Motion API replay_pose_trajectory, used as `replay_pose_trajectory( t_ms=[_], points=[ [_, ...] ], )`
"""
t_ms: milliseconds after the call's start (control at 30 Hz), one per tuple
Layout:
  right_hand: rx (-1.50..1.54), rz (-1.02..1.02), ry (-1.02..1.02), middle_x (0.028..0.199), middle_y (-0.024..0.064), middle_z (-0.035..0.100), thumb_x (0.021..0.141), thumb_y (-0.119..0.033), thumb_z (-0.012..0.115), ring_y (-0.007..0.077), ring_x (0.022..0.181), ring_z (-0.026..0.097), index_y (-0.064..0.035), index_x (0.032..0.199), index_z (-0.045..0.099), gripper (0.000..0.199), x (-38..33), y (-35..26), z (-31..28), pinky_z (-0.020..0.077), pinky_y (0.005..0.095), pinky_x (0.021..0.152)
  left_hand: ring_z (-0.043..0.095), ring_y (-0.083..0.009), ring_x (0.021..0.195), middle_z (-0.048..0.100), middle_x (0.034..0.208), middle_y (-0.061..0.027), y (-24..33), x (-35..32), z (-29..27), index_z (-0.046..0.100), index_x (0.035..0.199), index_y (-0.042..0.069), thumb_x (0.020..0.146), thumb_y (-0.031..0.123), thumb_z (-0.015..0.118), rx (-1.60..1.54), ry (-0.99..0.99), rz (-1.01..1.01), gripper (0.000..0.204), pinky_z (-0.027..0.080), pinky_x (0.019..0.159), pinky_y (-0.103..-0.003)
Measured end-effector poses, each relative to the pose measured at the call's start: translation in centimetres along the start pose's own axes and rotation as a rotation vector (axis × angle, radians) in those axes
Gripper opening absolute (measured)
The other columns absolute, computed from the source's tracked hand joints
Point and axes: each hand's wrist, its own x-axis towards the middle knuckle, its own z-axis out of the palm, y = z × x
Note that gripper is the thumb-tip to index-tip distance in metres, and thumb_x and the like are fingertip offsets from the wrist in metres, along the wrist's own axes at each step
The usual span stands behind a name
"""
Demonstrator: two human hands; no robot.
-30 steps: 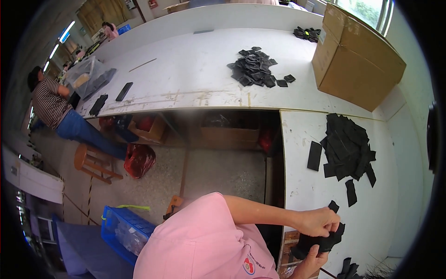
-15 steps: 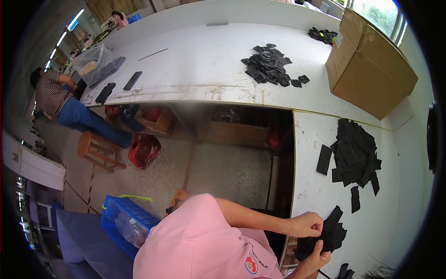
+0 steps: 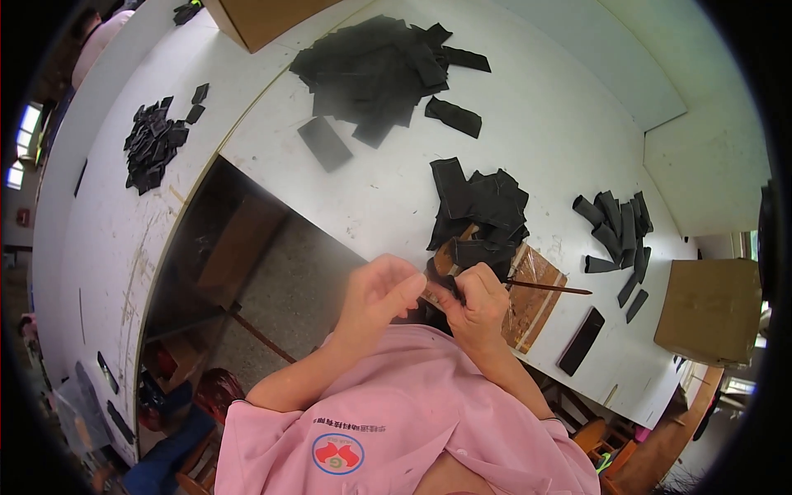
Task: The person is processing and organizing small black strips on a workbench using a handheld tool.
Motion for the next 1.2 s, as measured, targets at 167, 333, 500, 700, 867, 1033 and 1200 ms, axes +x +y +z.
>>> replay_pose_trajectory(
  t_ms=[167, 333, 500, 700, 867, 1033, 1200],
  points=[
    [-0.028, -0.094, 0.014, 0.057, 0.0059, 0.042, 0.052, -0.001, 0.069, 0.0218, 0.051, 0.043, -0.0042, 0.060, 0.046, 0.025, -0.5, 0.9, -0.1, 0.0343, 0.0321, 0.045, 0.052, -0.0078, 0.057, 0.056, 0.069, -0.0056, -0.1, 0.2, 0.6, 0.054, 0.079, 0.001, 0.079, 0.021, 0.056, 0.086, 0.029, -0.079, 0.020, 0.039, 0.049, -0.018],
    [-0.092, -0.194, -0.019, 0.059, 0.0062, 0.041, 0.050, 0.001, 0.063, 0.0216, 0.053, 0.042, -0.0042, 0.059, 0.045, 0.021, -0.8, 1.5, -0.3, 0.0334, 0.0322, 0.047, 0.053, -0.0087, 0.053, 0.057, 0.066, -0.0070, -0.7, 0.4, 0.3, 0.055, 0.078, 0.000, 0.079, 0.017, 0.055, -0.023, 0.061, -0.194, 0.016, 0.039, 0.044, -0.019],
    [-0.181, -0.369, -0.061, 0.061, 0.0065, 0.044, 0.043, 0.001, 0.056, 0.0212, 0.053, 0.042, 0.0005, 0.067, 0.054, 0.024, -1.1, 1.6, -0.4, 0.0324, 0.0311, 0.047, 0.054, -0.0092, 0.052, 0.058, 0.066, -0.0081, -0.4, 0.4, -0.2, 0.055, 0.078, 0.000, 0.077, 0.013, 0.057, -0.082, 0.075, -0.257, 0.013, 0.039, 0.041, -0.019],
    [-0.167, -0.360, -0.050, 0.059, 0.0047, 0.038, 0.056, -0.002, 0.059, 0.0184, 0.054, 0.041, -0.0015, 0.065, 0.050, 0.012, -0.9, 1.7, -0.3, 0.0309, 0.0295, 0.046, 0.055, -0.0100, 0.050, 0.059, 0.066, -0.0081, -0.5, 0.0, -0.9, 0.055, 0.078, 0.001, 0.078, 0.008, 0.059, -0.122, 0.039, -0.257, 0.007, 0.040, 0.040, -0.019],
    [-0.177, -0.372, -0.063, 0.059, 0.0047, 0.039, 0.056, -0.002, 0.059, 0.0185, 0.054, 0.041, -0.0014, 0.066, 0.050, 0.013, -1.0, 1.5, -0.1, 0.0313, 0.0294, 0.046, 0.055, -0.0093, 0.051, 0.060, 0.067, -0.0078, -1.1, -0.5, -1.2, 0.055, 0.078, 0.002, 0.079, 0.008, 0.058, -0.196, 0.049, -0.273, 0.006, 0.042, 0.042, -0.019],
    [-0.174, -0.374, -0.072, 0.060, 0.0047, 0.039, 0.057, -0.004, 0.058, 0.0184, 0.054, 0.041, -0.0014, 0.066, 0.051, 0.013, -1.0, 1.4, 0.1, 0.0317, 0.0296, 0.047, 0.055, -0.0086, 0.052, 0.059, 0.067, -0.0070, -1.2, -0.9, -1.2, 0.055, 0.079, 0.002, 0.079, 0.008, 0.059, -0.164, 0.066, -0.216, 0.008, 0.041, 0.043, -0.019],
    [-0.223, -0.424, -0.069, 0.064, 0.0066, 0.046, 0.049, -0.001, 0.055, 0.0191, 0.054, 0.044, 0.0017, 0.069, 0.054, 0.020, -1.2, 1.5, 0.1, 0.0325, 0.0293, 0.046, 0.054, -0.0084, 0.051, 0.057, 0.065, -0.0046, -1.3, -1.0, -1.2, 0.056, 0.082, 0.001, 0.076, 0.005, 0.060, -0.050, 0.082, -0.125, 0.008, 0.040, 0.042, -0.018]
  ],
)
